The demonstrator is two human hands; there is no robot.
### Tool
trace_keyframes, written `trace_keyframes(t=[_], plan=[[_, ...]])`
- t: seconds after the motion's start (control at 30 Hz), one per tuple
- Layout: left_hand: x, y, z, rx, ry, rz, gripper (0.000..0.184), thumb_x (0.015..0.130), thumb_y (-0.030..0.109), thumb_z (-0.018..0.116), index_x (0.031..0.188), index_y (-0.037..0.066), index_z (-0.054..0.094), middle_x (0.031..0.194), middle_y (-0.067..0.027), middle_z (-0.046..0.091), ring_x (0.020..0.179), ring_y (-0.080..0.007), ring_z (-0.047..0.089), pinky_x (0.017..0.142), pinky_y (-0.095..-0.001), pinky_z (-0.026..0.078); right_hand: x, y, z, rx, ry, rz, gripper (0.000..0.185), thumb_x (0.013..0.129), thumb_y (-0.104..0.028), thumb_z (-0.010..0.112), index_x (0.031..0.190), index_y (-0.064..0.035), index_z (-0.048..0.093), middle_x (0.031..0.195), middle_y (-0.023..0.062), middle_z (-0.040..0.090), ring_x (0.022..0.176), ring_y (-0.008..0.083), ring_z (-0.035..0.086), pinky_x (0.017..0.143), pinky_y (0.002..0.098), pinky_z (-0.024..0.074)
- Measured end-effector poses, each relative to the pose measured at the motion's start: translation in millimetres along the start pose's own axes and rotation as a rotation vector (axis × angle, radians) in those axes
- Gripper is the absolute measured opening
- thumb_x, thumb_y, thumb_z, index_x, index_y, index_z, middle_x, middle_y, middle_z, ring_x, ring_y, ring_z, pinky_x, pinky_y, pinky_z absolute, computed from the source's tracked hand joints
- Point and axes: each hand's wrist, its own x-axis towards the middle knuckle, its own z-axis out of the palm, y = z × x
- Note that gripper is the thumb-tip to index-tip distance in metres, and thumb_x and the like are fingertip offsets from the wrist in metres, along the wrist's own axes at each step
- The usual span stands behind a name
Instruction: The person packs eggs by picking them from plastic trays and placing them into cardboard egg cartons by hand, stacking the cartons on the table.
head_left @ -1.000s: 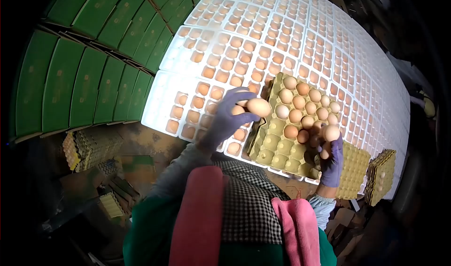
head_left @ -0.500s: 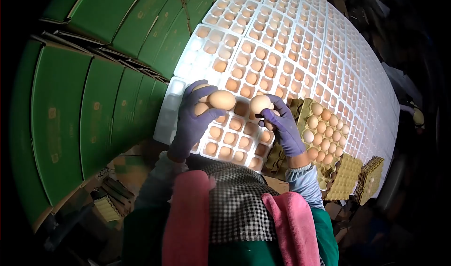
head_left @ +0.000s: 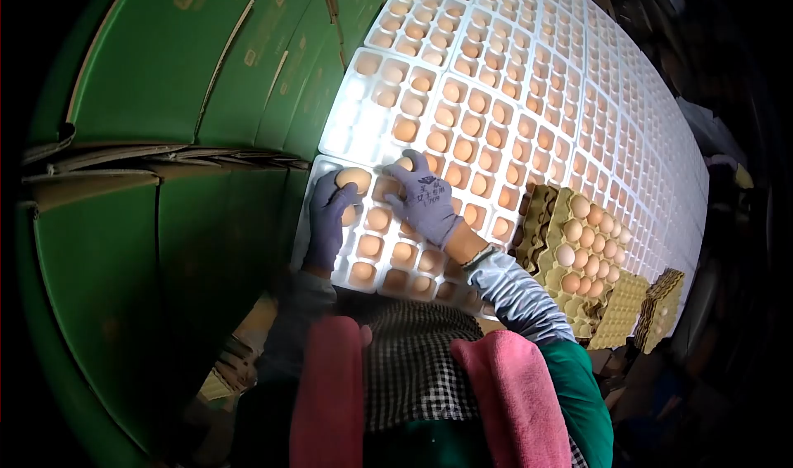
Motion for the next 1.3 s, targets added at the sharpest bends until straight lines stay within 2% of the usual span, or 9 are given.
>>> trace_keyframes(t=[0.3, 0.43, 0.57, 0.63, 0.77, 0.83, 0.97, 1.1, 1.3], plan=[[59.2, 2.3, 44.1, 0.033, 0.201, 0.408, 0.03, 0.098, 0.013, 0.06, 0.122, -0.002, 0.053, 0.106, -0.005, 0.058, 0.094, -0.0124, 0.053, 0.084, -0.0278, 0.045, 68.8, -11.7, -6.6, 0.312, 0.14, 0.095, 0.035, 0.096, -0.025, 0.055, 0.128, -0.0121, 0.058, 0.123, 0.0153, 0.059, 0.108, 0.0324, 0.061, 0.091, 0.0457, 0.0479], [75.2, -14.6, 46.9, 0.106, 0.324, 0.436, 0.04, 0.102, 0.024, 0.055, 0.13, -0.004, 0.048, 0.114, -0.0096, 0.055, 0.101, -0.0176, 0.053, 0.092, -0.0335, 0.045, 130.2, 28.9, 53.1, -0.231, 0.374, -0.188, 0.034, 0.098, -0.026, 0.053, 0.125, -0.0078, 0.058, 0.125, 0.0141, 0.059, 0.117, 0.0328, 0.055, 0.097, 0.0451, 0.0453], [88.5, -35.2, 36.2, 0.257, 0.186, 0.535, 0.045, 0.101, 0.033, 0.054, 0.128, -0.003, 0.047, 0.118, -0.0117, 0.053, 0.106, -0.02, 0.053, 0.093, -0.0355, 0.045, 109.3, 25.0, 48.4, 0.17, 0.621, -0.532, 0.038, 0.092, -0.024, 0.062, 0.124, -0.0044, 0.059, 0.126, 0.0176, 0.061, 0.115, 0.0358, 0.059, 0.096, 0.0431, 0.0491], [91.7, -36.1, 33.1, 0.158, -0.119, 0.53, 0.05, 0.101, 0.038, 0.054, 0.13, -0.001, 0.046, 0.122, -0.011, 0.052, 0.108, -0.0203, 0.053, 0.094, -0.0361, 0.045, 74.8, 2.2, -5.0, 0.826, 0.008, 0.001, 0.045, 0.09, -0.027, 0.063, 0.127, -0.0028, 0.059, 0.122, 0.019, 0.064, 0.114, 0.0331, 0.062, 0.096, 0.039, 0.0507], [121.5, -69.2, 23.0, 0.687, 0.011, 0.651, 0.062, 0.104, 0.047, 0.044, 0.135, -0.006, 0.048, 0.136, -0.0221, 0.049, 0.122, -0.0333, 0.051, 0.102, -0.0422, 0.045, 57.9, 44.8, -7.3, 0.951, 0.377, 0.11, 0.057, 0.092, -0.035, 0.06, 0.132, 0.0036, 0.049, 0.108, 0.0229, 0.064, 0.086, 0.0249, 0.068, 0.077, 0.0371, 0.0559], [107.6, -41.8, 35.5, 1.028, 0.093, 0.84, 0.051, 0.104, 0.037, 0.047, 0.132, -0.006, 0.053, 0.132, -0.0233, 0.055, 0.122, -0.0348, 0.052, 0.104, -0.0451, 0.044, -17.8, 41.7, -113.9, 1.423, 0.29, 0.14, 0.056, 0.094, -0.034, 0.061, 0.136, 0.0008, 0.047, 0.1, 0.0129, 0.063, 0.076, 0.0136, 0.063, 0.069, 0.0282, 0.0542], [112.7, -32.4, 27.0, 1.199, 0.142, 0.865, 0.04, 0.105, 0.026, 0.043, 0.129, -0.002, 0.058, 0.129, -0.0205, 0.06, 0.119, -0.0371, 0.055, 0.104, -0.0475, 0.041, -201.1, 116.4, -255.1, 1.226, 0.666, 0.237, 0.051, 0.098, -0.03, 0.06, 0.138, -0.0017, 0.046, 0.096, 0.0068, 0.062, 0.076, 0.009, 0.06, 0.069, 0.0233, 0.0515], [128.4, -51.7, 20.0, 1.364, -0.047, 0.647, 0.047, 0.104, 0.032, 0.042, 0.136, -0.001, 0.055, 0.137, -0.0209, 0.056, 0.126, -0.0392, 0.051, 0.11, -0.0482, 0.037, -384.4, 276.5, -288.2, 1.041, 1.321, 0.555, 0.055, 0.096, -0.029, 0.067, 0.138, 0.0002, 0.047, 0.113, 0.0104, 0.066, 0.086, 0.0121, 0.062, 0.076, 0.0236, 0.0546], [89.7, -55.7, 50.5, 1.387, 0.077, 0.423, 0.053, 0.103, 0.024, 0.048, 0.147, -0.004, 0.04, 0.153, -0.0198, 0.04, 0.138, -0.0338, 0.041, 0.115, -0.0417, 0.033, -602.1, 506.3, -304.1, 0.843, 1.906, 0.765, 0.042, 0.09, -0.006, 0.065, 0.129, 0.0, 0.051, 0.083, 0.0113, 0.064, 0.058, 0.0165, 0.059, 0.048, 0.0281, 0.0451]])
